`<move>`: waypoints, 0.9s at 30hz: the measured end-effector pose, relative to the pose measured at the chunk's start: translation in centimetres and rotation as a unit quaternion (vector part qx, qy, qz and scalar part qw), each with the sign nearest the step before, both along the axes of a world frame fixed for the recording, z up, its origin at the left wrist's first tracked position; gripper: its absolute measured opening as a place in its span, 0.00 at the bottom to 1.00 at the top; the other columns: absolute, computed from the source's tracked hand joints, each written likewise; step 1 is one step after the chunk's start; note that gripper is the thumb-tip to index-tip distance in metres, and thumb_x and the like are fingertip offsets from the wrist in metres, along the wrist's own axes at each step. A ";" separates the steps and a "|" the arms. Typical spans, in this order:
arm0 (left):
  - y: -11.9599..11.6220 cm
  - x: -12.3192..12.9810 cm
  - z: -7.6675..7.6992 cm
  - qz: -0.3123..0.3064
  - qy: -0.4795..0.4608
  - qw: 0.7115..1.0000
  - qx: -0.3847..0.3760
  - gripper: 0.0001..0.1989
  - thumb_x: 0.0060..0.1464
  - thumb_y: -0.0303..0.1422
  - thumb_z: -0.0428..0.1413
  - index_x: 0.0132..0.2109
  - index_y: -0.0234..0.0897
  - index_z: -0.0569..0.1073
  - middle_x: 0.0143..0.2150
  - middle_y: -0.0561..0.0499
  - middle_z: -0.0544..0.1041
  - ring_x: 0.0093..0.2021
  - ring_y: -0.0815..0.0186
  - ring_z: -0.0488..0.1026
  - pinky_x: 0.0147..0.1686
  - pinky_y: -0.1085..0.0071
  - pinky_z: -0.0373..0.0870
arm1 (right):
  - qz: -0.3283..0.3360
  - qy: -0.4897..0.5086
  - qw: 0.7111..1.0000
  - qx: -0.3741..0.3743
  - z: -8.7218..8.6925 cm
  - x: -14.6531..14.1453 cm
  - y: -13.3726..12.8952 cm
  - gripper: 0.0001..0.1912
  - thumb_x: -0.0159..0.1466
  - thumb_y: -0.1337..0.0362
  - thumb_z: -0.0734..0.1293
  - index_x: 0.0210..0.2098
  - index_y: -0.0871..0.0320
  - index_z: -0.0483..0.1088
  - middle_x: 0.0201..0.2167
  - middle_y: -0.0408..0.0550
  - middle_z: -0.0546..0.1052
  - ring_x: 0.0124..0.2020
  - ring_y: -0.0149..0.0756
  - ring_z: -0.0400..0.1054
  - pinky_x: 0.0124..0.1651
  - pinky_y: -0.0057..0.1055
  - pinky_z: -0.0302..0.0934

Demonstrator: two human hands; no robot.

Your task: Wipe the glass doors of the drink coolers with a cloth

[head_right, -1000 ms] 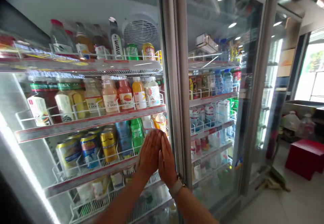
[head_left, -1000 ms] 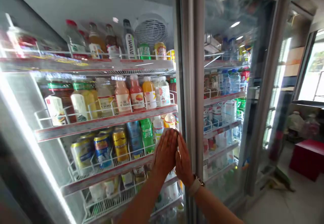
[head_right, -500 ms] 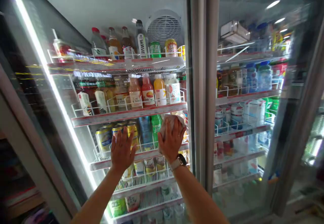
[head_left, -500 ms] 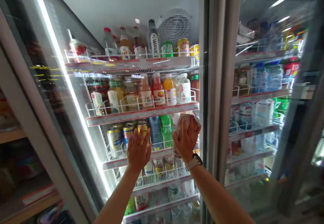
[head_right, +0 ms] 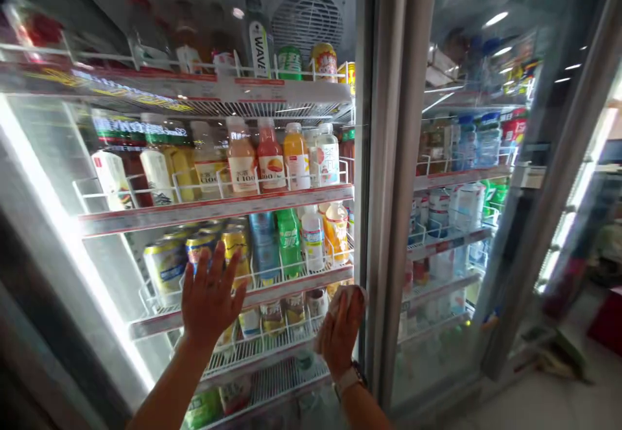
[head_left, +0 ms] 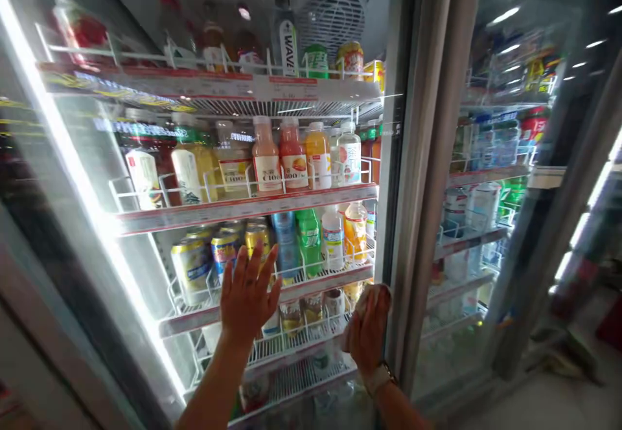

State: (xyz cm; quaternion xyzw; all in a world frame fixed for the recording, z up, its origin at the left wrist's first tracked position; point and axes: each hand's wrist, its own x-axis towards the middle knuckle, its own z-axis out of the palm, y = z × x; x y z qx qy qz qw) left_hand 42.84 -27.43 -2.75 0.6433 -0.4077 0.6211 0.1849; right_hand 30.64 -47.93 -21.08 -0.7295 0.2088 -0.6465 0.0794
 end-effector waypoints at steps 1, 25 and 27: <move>0.0 0.1 -0.1 0.003 -0.002 1.000 0.001 0.35 0.61 0.37 0.53 0.71 0.45 0.49 0.72 0.51 0.48 0.73 0.61 0.41 0.72 0.59 0.38 | 0.001 -0.003 1.000 0.000 1.3 -0.1 -0.3 0.33 0.71 0.60 0.52 0.72 0.56 0.36 0.73 0.59 0.38 0.72 0.61 0.35 0.63 0.76 0.44; 0.1 0.2 -0.4 0.020 0.005 1.000 0.008 0.37 0.60 0.37 0.55 0.71 0.45 0.48 0.73 0.52 0.47 0.73 0.60 0.40 0.72 0.59 0.37 | -0.024 0.082 0.986 -0.140 -2.3 0.0 -0.3 0.35 0.67 0.65 0.57 0.71 0.53 0.44 0.71 0.58 0.49 0.70 0.56 0.47 0.61 0.66 0.56; 0.1 0.1 -0.4 0.018 -0.001 1.000 0.006 0.36 0.60 0.36 0.54 0.71 0.44 0.49 0.73 0.50 0.48 0.73 0.60 0.40 0.72 0.59 0.38 | -0.017 0.079 0.984 -0.161 -3.8 0.1 -0.1 0.33 0.67 0.65 0.58 0.70 0.52 0.48 0.69 0.58 0.56 0.67 0.56 0.54 0.60 0.65 0.57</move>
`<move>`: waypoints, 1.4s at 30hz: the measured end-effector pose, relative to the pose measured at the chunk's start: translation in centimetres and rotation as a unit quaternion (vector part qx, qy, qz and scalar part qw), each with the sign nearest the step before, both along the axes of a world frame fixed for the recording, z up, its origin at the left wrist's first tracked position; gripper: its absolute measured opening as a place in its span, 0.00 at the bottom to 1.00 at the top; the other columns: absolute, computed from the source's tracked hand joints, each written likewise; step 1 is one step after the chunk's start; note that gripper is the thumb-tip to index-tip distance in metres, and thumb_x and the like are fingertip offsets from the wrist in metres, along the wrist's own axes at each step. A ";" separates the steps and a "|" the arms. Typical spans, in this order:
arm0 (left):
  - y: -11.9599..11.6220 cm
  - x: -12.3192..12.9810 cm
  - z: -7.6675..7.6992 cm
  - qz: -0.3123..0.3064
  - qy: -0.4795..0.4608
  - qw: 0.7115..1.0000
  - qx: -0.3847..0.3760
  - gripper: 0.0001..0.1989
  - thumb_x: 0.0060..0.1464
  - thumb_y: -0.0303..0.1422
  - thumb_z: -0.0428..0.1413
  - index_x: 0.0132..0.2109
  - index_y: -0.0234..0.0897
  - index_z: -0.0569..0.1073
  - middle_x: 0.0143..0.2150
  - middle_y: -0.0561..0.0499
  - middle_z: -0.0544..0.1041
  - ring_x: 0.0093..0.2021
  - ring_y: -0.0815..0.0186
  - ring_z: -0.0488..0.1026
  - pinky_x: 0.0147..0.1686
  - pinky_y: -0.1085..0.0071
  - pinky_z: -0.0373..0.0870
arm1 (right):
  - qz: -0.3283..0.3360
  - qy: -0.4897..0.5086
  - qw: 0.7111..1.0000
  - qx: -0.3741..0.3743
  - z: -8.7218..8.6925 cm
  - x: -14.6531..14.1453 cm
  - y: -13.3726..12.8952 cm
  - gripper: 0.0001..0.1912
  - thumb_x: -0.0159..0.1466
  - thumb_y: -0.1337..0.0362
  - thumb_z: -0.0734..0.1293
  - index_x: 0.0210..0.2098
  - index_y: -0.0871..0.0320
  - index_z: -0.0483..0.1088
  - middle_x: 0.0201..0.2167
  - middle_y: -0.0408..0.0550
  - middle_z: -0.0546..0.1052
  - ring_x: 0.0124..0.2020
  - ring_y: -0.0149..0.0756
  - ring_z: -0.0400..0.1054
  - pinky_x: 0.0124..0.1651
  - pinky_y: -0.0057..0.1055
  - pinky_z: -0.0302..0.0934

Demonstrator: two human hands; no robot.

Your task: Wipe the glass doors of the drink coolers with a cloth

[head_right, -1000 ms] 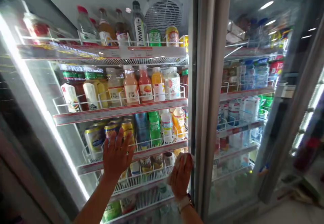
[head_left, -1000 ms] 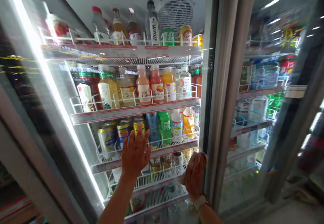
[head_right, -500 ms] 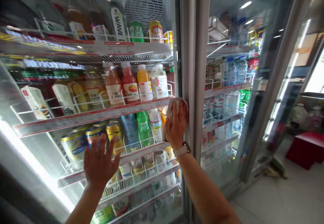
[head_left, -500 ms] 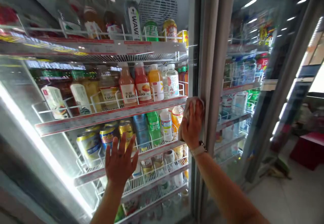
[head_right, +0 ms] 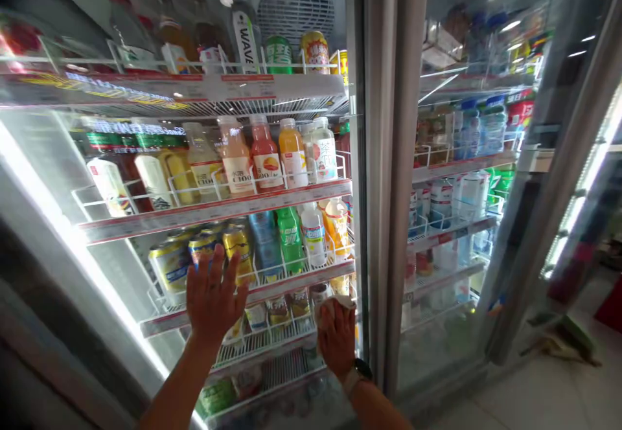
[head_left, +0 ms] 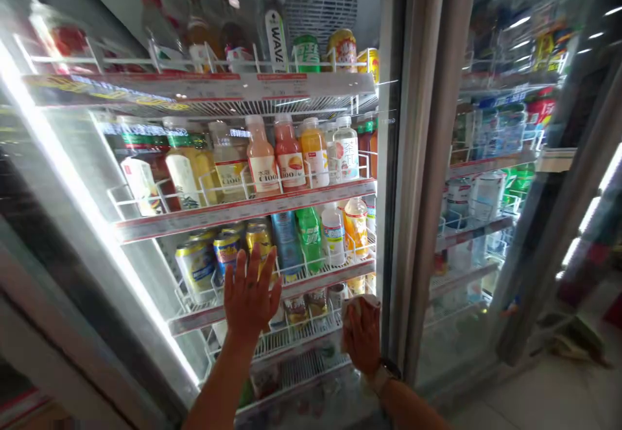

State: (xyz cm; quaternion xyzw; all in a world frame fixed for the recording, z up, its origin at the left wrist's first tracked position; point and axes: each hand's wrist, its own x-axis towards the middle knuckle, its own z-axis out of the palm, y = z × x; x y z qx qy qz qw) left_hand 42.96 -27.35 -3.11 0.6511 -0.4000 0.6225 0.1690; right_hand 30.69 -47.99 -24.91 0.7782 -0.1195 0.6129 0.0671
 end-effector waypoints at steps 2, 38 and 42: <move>0.0 -0.1 0.0 -0.002 0.002 1.000 0.003 0.36 0.61 0.36 0.54 0.71 0.44 0.48 0.72 0.50 0.49 0.73 0.60 0.40 0.71 0.58 0.39 | 0.009 -0.013 1.000 -0.003 0.8 0.4 0.2 0.31 0.67 0.64 0.58 0.68 0.52 0.52 0.68 0.59 0.59 0.66 0.58 0.56 0.60 0.68 0.55; 15.8 6.9 -3.1 0.058 0.049 0.996 -0.041 0.33 0.65 0.40 0.45 0.72 0.37 0.45 0.72 0.44 0.50 0.73 0.56 0.40 0.70 0.55 0.44 | 0.171 0.105 0.962 -0.184 22.6 8.3 18.7 0.26 0.69 0.68 0.58 0.66 0.49 0.59 0.62 0.46 0.70 0.63 0.39 0.60 0.69 0.45 0.42; 15.7 6.9 -3.2 0.061 0.047 0.996 -0.039 0.33 0.65 0.41 0.43 0.72 0.36 0.44 0.72 0.43 0.52 0.73 0.56 0.41 0.69 0.54 0.46 | 0.126 0.034 0.975 -0.180 30.8 10.2 20.4 0.26 0.70 0.65 0.58 0.67 0.51 0.57 0.68 0.49 0.61 0.68 0.43 0.52 0.71 0.50 0.39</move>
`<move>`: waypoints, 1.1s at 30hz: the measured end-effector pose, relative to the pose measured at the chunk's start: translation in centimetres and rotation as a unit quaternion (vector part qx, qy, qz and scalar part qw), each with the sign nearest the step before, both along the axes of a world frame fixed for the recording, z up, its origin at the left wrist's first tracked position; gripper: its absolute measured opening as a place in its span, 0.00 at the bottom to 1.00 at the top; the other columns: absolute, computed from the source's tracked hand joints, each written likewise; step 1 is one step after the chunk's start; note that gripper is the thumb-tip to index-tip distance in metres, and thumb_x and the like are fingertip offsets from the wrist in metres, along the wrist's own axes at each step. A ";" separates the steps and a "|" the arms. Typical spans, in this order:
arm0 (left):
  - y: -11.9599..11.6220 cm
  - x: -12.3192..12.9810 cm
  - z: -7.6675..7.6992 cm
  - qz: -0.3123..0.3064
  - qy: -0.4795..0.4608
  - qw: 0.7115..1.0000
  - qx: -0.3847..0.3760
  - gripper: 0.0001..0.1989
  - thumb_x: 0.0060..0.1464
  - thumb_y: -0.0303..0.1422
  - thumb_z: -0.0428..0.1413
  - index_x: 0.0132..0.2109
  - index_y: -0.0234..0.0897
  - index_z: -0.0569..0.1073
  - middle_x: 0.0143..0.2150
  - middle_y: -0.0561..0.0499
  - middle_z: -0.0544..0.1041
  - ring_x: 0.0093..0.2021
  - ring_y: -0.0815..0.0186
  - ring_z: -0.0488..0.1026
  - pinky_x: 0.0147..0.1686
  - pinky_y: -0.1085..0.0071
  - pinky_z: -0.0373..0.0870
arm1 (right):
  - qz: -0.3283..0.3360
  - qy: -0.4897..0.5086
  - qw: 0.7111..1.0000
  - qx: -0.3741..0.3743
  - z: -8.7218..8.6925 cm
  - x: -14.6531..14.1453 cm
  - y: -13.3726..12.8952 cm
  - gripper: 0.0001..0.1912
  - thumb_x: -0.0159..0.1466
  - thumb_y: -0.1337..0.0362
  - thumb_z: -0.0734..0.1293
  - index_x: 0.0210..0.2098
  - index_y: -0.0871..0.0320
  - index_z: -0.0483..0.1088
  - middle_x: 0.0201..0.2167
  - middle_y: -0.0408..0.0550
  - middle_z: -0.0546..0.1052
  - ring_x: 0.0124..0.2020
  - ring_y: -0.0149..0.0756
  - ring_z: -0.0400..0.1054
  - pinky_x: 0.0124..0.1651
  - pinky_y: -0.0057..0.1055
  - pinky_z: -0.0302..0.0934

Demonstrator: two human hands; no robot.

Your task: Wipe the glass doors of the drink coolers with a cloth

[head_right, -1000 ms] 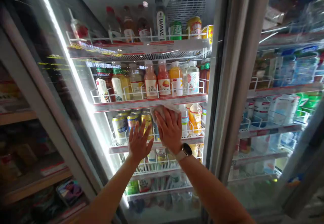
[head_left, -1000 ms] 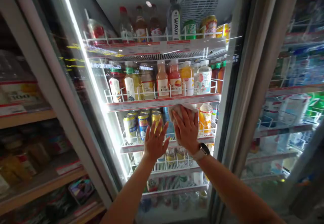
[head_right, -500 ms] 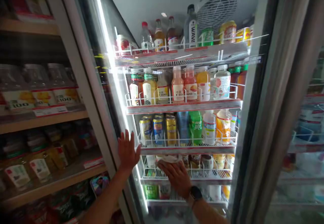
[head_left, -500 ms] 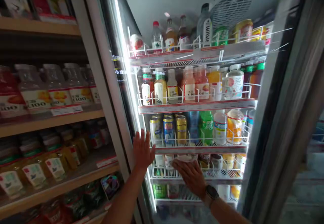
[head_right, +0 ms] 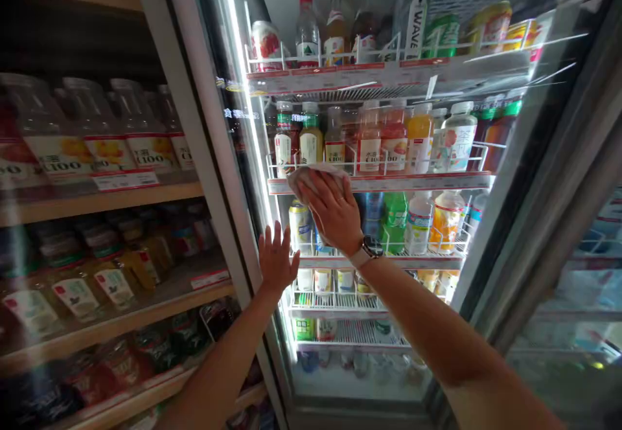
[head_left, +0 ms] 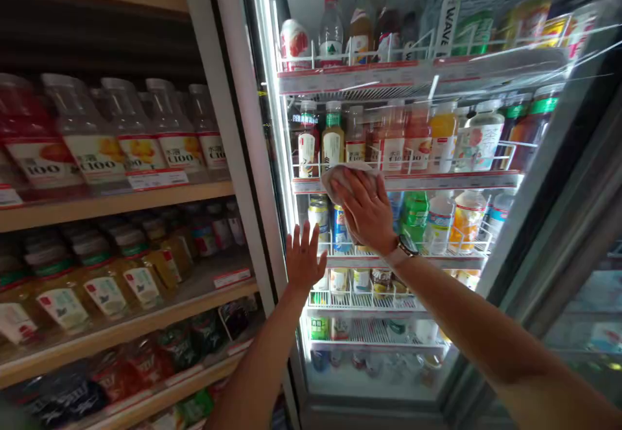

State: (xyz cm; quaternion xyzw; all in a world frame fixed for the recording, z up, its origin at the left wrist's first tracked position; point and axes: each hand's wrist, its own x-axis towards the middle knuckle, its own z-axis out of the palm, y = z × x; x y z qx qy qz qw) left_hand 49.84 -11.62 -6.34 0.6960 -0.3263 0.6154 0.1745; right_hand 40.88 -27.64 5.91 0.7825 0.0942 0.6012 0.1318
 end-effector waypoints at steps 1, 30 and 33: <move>0.0 0.0 0.0 0.000 -0.003 1.000 0.002 0.32 0.66 0.41 0.43 0.72 0.36 0.43 0.72 0.42 0.52 0.73 0.55 0.41 0.69 0.53 0.46 | 0.000 -0.012 1.000 -0.004 0.4 0.3 0.4 0.27 0.70 0.64 0.58 0.68 0.52 0.56 0.68 0.49 0.61 0.69 0.44 0.52 0.71 0.50 0.39; 1.4 0.6 -1.9 0.006 0.023 0.999 0.029 0.31 0.65 0.39 0.44 0.72 0.41 0.45 0.73 0.43 0.50 0.73 0.54 0.42 0.69 0.52 0.43 | 0.034 0.068 0.997 -0.028 -9.7 -0.9 0.7 0.25 0.69 0.67 0.60 0.64 0.53 0.62 0.61 0.51 0.70 0.62 0.42 0.62 0.71 0.46 0.36; 1.4 0.5 -1.7 0.005 0.006 1.000 0.020 0.30 0.66 0.38 0.43 0.72 0.42 0.44 0.73 0.45 0.47 0.73 0.55 0.41 0.69 0.54 0.43 | 0.030 0.026 0.999 0.017 -4.2 -0.3 0.7 0.29 0.69 0.65 0.59 0.68 0.54 0.55 0.66 0.53 0.64 0.67 0.46 0.55 0.71 0.52 0.37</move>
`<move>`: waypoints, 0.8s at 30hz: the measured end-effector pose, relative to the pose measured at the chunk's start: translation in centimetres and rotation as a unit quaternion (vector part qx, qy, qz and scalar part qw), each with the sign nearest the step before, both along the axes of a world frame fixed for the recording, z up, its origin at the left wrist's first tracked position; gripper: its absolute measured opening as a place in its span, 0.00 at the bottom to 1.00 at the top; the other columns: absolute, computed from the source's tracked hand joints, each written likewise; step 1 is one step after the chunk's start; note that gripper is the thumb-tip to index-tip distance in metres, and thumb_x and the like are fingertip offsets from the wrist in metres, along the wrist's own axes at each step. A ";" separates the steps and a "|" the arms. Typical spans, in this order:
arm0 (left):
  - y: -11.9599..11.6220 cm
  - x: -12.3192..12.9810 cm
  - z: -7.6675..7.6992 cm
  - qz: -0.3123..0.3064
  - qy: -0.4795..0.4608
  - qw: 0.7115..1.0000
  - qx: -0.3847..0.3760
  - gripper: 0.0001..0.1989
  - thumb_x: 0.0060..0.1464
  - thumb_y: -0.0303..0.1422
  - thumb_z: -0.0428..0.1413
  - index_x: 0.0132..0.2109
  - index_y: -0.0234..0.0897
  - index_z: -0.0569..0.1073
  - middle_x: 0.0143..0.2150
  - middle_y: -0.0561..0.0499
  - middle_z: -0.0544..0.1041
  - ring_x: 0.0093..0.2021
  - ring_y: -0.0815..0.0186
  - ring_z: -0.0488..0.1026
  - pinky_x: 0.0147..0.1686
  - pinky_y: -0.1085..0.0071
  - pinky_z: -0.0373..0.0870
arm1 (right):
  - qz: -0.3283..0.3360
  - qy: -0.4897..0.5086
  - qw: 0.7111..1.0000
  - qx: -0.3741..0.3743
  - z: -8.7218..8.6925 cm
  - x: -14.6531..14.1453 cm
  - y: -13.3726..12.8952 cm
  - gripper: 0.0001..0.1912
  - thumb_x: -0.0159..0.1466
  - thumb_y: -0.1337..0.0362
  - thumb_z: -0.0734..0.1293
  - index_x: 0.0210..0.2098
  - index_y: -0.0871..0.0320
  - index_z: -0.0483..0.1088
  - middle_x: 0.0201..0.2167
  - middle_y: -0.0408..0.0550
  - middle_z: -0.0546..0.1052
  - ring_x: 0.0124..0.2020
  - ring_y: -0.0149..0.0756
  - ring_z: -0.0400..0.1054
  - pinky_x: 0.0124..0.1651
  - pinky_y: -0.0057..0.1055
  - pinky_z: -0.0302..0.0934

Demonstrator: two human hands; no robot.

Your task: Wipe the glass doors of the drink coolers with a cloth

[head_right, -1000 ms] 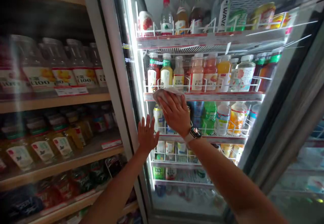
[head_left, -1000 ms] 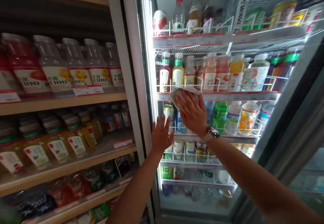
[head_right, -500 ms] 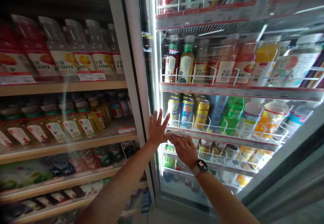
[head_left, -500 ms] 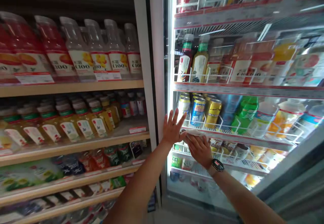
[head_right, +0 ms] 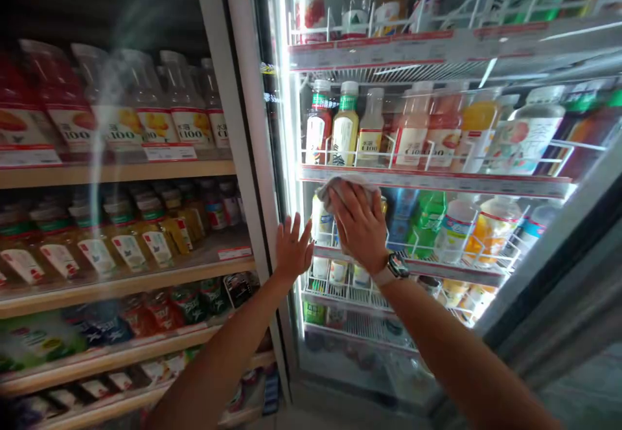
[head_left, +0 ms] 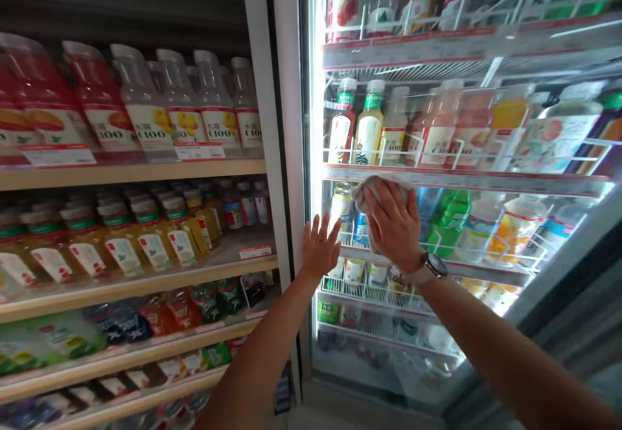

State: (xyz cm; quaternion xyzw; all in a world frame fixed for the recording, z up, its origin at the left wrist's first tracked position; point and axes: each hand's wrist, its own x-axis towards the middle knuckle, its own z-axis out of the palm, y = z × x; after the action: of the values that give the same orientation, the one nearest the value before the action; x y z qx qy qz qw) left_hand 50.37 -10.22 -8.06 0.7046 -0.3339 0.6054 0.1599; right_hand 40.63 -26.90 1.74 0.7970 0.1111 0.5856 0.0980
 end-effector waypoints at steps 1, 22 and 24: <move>0.0 0.0 0.1 0.002 -0.003 1.000 -0.001 0.30 0.66 0.37 0.42 0.72 0.41 0.44 0.73 0.45 0.46 0.73 0.56 0.41 0.69 0.54 0.43 | 0.001 -0.006 1.000 0.008 1.1 0.2 0.1 0.30 0.69 0.64 0.59 0.69 0.55 0.52 0.67 0.54 0.62 0.68 0.47 0.54 0.71 0.53 0.36; 0.0 0.6 -0.2 -0.001 0.009 1.000 -0.007 0.31 0.65 0.35 0.43 0.72 0.38 0.43 0.71 0.42 0.54 0.72 0.56 0.45 0.70 0.54 0.44 | 0.085 0.113 0.983 -0.118 -13.8 -1.0 -0.5 0.26 0.68 0.74 0.58 0.62 0.51 0.65 0.56 0.41 0.75 0.54 0.32 0.67 0.70 0.36 0.42; 0.0 0.6 -0.3 -0.005 0.009 1.000 -0.010 0.31 0.66 0.36 0.42 0.72 0.38 0.43 0.71 0.42 0.53 0.72 0.57 0.44 0.70 0.54 0.44 | 0.061 0.100 0.988 -0.098 -9.5 -0.9 -0.9 0.26 0.68 0.71 0.59 0.64 0.51 0.62 0.58 0.43 0.74 0.58 0.35 0.65 0.71 0.41 0.39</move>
State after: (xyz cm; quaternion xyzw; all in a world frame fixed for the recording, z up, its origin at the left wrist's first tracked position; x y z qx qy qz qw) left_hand 51.02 -10.25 -8.32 0.7065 -0.3296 0.6019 0.1729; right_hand 39.73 -27.76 -7.80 0.8297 0.2257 0.4942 0.1278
